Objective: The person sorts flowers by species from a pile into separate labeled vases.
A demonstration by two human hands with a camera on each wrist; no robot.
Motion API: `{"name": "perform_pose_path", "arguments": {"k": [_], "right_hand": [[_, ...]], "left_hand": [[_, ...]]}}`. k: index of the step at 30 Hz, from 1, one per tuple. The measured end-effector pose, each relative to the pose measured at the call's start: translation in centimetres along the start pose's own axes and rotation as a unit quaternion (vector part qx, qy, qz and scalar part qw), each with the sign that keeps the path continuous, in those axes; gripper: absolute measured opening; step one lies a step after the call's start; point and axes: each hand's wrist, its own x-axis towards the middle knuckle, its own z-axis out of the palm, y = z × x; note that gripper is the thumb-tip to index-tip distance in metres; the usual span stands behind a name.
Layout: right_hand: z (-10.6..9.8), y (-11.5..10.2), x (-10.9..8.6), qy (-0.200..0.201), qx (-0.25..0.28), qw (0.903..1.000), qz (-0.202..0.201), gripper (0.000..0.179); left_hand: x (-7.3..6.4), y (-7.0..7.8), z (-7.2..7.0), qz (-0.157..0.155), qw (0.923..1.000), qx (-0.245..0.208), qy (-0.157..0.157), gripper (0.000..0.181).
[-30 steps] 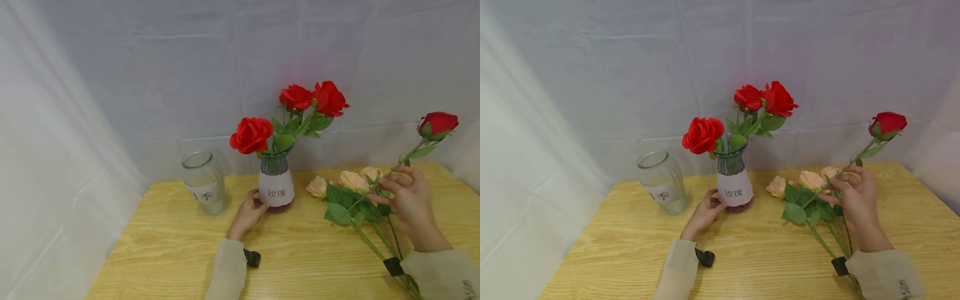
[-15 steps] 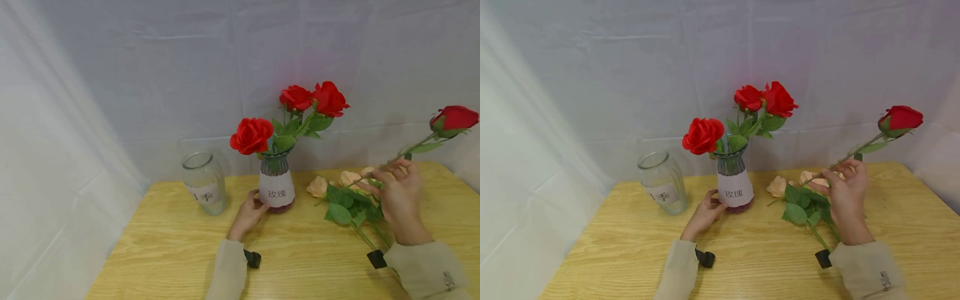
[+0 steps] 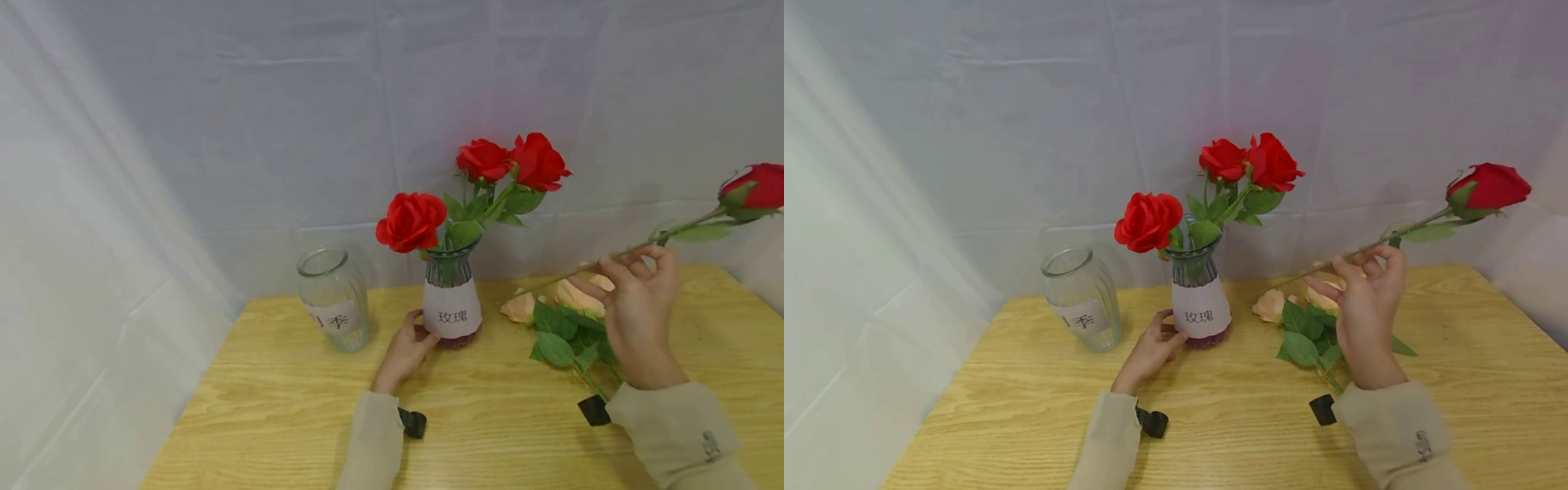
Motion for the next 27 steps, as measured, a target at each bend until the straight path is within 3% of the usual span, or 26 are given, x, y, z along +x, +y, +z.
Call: {"name": "perform_pose_path", "arguments": {"k": [12,18,23,27], "right_hand": [[3.5,-0.1,0.1,-0.008,0.054,0.9977,-0.039,0.025],[5.3,0.0,0.1,-0.016,0.051,0.9957,-0.076,0.026],[6.0,0.5,0.1,-0.046,0.011,0.9909,-0.126,0.025],[6.4,1.1,0.1,-0.092,-0.053,0.9772,-0.184,0.023]], "left_hand": [[-0.1,0.1,-0.1,0.005,1.0,0.003,-0.001,0.058],[-0.1,-0.1,-0.1,0.003,1.0,0.003,0.0,0.058],[0.3,-0.9,0.0,0.021,0.9998,-0.001,-0.003,0.059],[0.1,-0.8,-0.1,0.019,0.9998,-0.005,-0.005,0.059]]}}
